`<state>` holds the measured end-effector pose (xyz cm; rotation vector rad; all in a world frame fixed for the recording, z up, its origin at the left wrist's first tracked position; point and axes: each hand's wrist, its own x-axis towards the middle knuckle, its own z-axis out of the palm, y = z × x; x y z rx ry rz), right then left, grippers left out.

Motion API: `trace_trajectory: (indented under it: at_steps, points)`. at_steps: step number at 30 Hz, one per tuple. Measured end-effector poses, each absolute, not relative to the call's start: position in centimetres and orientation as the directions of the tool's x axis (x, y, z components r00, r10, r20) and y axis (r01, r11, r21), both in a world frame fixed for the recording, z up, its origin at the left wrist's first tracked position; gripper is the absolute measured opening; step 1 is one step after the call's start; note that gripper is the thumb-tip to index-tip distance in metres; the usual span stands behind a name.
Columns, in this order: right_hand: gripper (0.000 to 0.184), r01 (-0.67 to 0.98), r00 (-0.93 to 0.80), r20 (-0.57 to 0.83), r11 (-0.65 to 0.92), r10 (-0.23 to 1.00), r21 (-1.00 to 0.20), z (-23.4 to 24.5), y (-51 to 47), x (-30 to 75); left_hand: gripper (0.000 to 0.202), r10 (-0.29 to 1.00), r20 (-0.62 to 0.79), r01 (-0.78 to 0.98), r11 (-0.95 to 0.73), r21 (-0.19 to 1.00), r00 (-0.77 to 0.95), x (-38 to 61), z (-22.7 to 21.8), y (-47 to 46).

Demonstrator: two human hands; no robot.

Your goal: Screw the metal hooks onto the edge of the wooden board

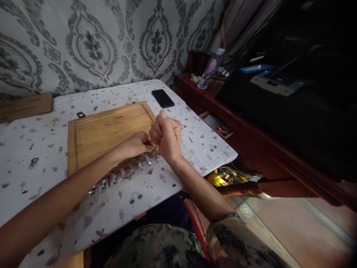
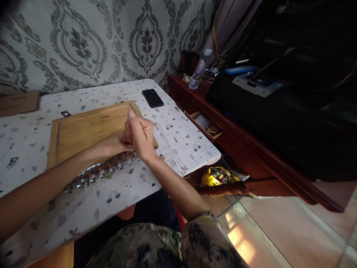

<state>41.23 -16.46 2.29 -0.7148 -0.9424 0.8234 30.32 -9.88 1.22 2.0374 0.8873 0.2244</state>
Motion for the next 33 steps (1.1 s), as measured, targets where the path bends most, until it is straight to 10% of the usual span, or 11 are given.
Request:
trace_trajectory:
  at_steps: [21, 27, 33]
  points:
    - [0.069, -0.313, 0.327, 0.414, 0.51, 0.85, -0.801, 2.5, -16.5, 41.3, 0.012, 0.572, -0.302, 0.517, -0.259, 0.816, 0.763, 29.5, 2.4, -10.1]
    - [0.073, -0.333, 0.332, 0.407, 0.51, 0.851, -0.793, 2.9, -16.4, 41.4, 0.024, 0.632, 0.012, 0.414, -0.521, 0.746, 0.775, 26.9, 1.7, -10.4]
    - [0.072, -0.341, 0.323, 0.421, 0.519, 0.848, -0.784, 2.8, -16.6, 41.4, 0.045, 0.425, 0.21, 0.292, -0.835, 0.466, 0.88, 24.5, -0.2, -11.6]
